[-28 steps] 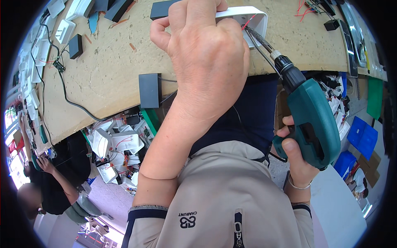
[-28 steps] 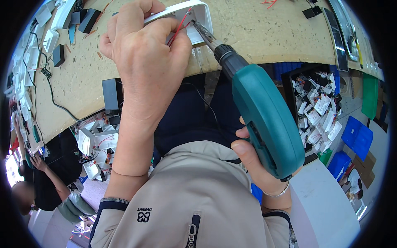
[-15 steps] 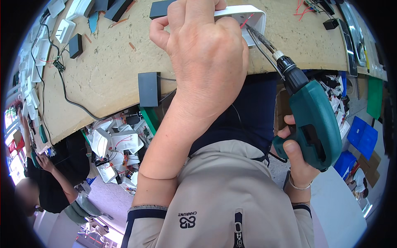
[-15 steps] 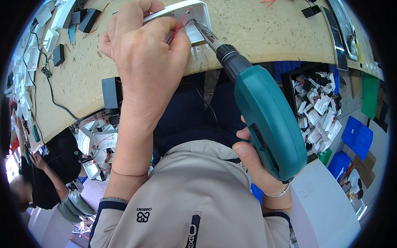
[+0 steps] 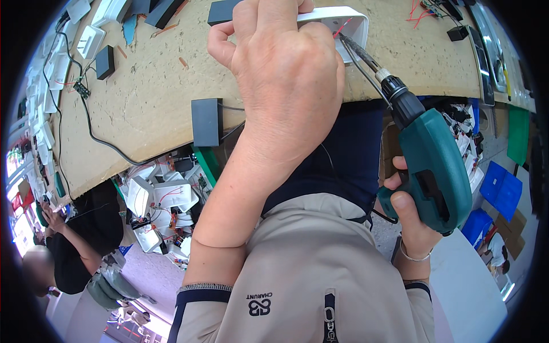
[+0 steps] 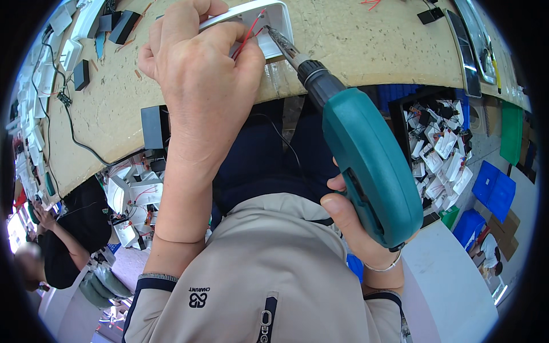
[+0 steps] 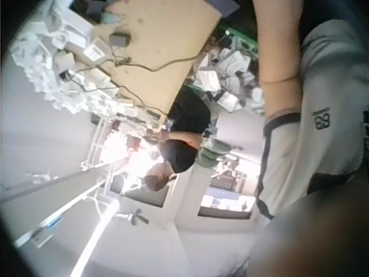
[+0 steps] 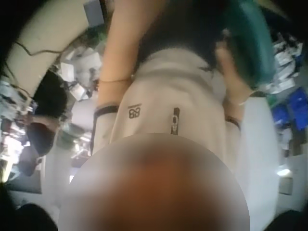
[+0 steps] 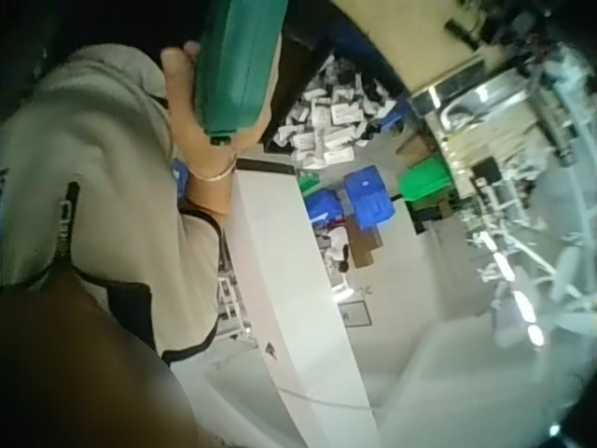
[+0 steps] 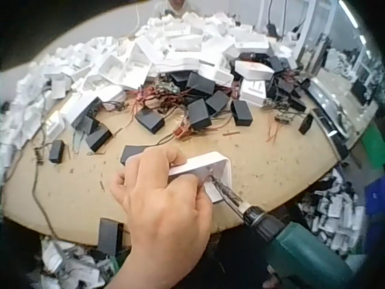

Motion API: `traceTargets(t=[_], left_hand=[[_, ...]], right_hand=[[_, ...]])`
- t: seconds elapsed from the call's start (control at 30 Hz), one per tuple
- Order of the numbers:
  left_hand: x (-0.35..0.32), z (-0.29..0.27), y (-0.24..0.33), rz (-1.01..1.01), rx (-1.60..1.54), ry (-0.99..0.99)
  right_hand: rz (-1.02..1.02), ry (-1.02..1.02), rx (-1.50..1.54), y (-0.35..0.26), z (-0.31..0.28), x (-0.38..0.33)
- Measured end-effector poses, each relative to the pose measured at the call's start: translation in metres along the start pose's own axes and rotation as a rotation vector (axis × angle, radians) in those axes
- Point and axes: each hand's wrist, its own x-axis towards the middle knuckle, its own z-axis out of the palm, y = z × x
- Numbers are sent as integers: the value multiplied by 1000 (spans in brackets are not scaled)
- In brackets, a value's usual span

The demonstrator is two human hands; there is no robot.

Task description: Soldering electrical wires onto components within a plastic housing at a workstation.

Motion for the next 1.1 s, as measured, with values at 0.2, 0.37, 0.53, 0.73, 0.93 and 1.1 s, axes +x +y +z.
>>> traceTargets(t=[0.2,0.37,0.53,0.73,0.93,1.1], left_hand=[[5,45,-30,228,-202,372],[0,2,1,1,-25,1],[0,0,0,-13,-24,4],[0,1,1,-2,-11,-4],[0,-2,2,17,41,6],[-3,2,-1,81,53,83]], right_hand=[[21,-10,-47,-1,2,-1],[-14,29,0,-1,1,0],[31,15,-50,-2,0,-3],[59,56,-28,-2,-4,-10],[-120,33,-41,6,-17,-16],[-102,140,13,4,-15,-19]])
